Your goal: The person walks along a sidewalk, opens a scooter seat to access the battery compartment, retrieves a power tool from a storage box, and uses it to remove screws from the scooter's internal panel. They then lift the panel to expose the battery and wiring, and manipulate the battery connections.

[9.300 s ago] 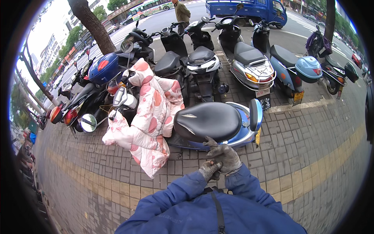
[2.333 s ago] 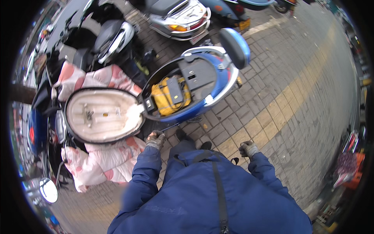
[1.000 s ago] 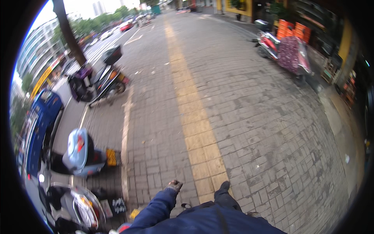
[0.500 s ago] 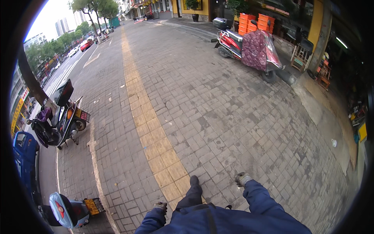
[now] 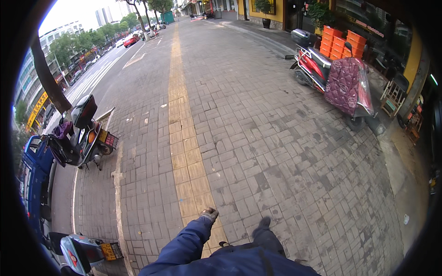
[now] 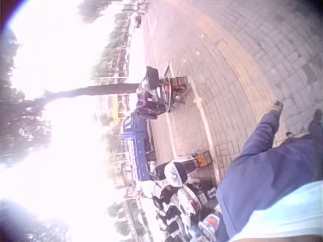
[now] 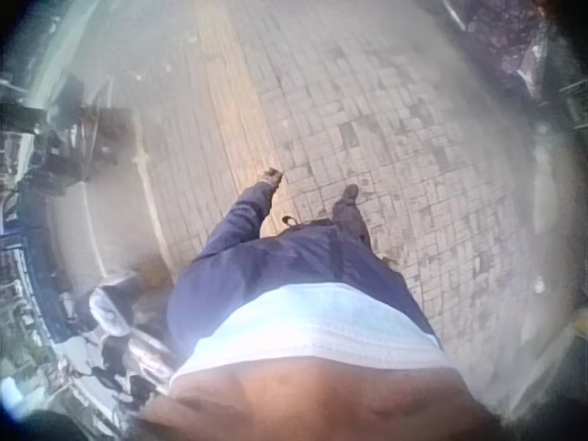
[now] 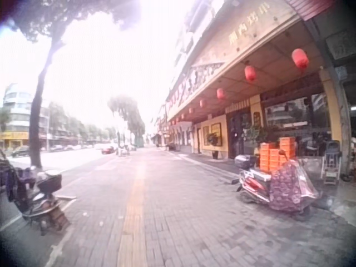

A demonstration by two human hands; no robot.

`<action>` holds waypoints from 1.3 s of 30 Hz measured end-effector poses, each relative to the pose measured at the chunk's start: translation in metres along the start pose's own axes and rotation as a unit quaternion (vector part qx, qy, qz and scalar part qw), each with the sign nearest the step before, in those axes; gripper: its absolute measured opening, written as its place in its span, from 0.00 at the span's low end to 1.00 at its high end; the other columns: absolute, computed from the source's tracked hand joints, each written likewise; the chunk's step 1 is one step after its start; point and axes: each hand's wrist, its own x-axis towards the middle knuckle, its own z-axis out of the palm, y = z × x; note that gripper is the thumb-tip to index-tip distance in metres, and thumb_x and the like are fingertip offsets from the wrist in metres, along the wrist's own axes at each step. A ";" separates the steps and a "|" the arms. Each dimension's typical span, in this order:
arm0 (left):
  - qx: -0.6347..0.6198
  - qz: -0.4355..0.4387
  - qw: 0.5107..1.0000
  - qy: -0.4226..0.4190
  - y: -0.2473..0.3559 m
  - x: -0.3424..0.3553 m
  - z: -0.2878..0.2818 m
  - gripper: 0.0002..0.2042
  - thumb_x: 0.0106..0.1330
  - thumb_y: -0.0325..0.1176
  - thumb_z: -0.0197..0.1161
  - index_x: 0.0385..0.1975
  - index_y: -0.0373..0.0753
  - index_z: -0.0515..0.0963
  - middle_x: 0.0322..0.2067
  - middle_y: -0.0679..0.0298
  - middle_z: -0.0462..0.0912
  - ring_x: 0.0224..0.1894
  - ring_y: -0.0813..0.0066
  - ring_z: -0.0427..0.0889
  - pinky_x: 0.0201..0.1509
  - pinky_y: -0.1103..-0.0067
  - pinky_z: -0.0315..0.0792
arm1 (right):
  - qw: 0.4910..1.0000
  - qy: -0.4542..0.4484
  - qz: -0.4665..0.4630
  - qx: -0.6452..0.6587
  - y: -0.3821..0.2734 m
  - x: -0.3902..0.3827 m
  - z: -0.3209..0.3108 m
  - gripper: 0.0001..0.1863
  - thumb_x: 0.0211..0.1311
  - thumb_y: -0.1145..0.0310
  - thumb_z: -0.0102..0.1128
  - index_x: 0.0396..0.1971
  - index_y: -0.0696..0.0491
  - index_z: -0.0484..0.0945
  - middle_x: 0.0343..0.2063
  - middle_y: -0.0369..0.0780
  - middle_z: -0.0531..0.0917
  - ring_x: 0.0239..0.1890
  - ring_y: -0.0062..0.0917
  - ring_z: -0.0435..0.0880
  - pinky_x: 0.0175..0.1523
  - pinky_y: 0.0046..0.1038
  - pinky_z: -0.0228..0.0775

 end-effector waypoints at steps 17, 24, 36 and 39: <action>-0.055 -0.251 0.966 -0.015 0.266 0.266 -0.002 0.14 0.59 0.41 0.54 0.36 0.38 0.75 0.22 0.61 0.80 0.19 0.72 0.76 0.21 0.74 0.70 | 0.961 -0.009 -0.274 -0.017 -0.696 0.219 -0.066 0.16 0.56 0.64 0.53 0.43 0.55 0.68 0.21 0.45 0.79 0.16 0.33 0.77 0.20 0.36 0.72; -0.036 -0.175 0.984 -0.012 0.386 0.477 -0.030 0.19 0.54 0.46 0.55 0.35 0.35 0.76 0.24 0.57 0.81 0.26 0.66 0.80 0.34 0.72 0.73 | 0.995 -0.087 -0.040 -0.006 -0.805 0.272 -0.030 0.10 0.55 0.67 0.53 0.36 0.55 0.73 0.23 0.44 0.80 0.19 0.33 0.79 0.25 0.40 0.74; 0.064 -0.063 0.993 0.082 0.583 0.788 -0.068 0.16 0.57 0.45 0.57 0.34 0.37 0.75 0.19 0.60 0.79 0.19 0.71 0.76 0.21 0.74 0.70 | 0.988 -0.080 -0.082 -0.102 -1.116 0.352 0.017 0.09 0.58 0.66 0.49 0.35 0.55 0.73 0.23 0.42 0.80 0.19 0.30 0.78 0.25 0.36 0.73; 0.029 -0.130 0.988 0.073 0.636 0.821 -0.068 0.15 0.58 0.43 0.56 0.36 0.37 0.74 0.21 0.59 0.79 0.20 0.70 0.77 0.21 0.74 0.71 | 0.988 -0.090 -0.095 -0.084 -1.202 0.414 -0.001 0.10 0.59 0.66 0.48 0.35 0.55 0.74 0.23 0.42 0.80 0.19 0.29 0.78 0.25 0.36 0.73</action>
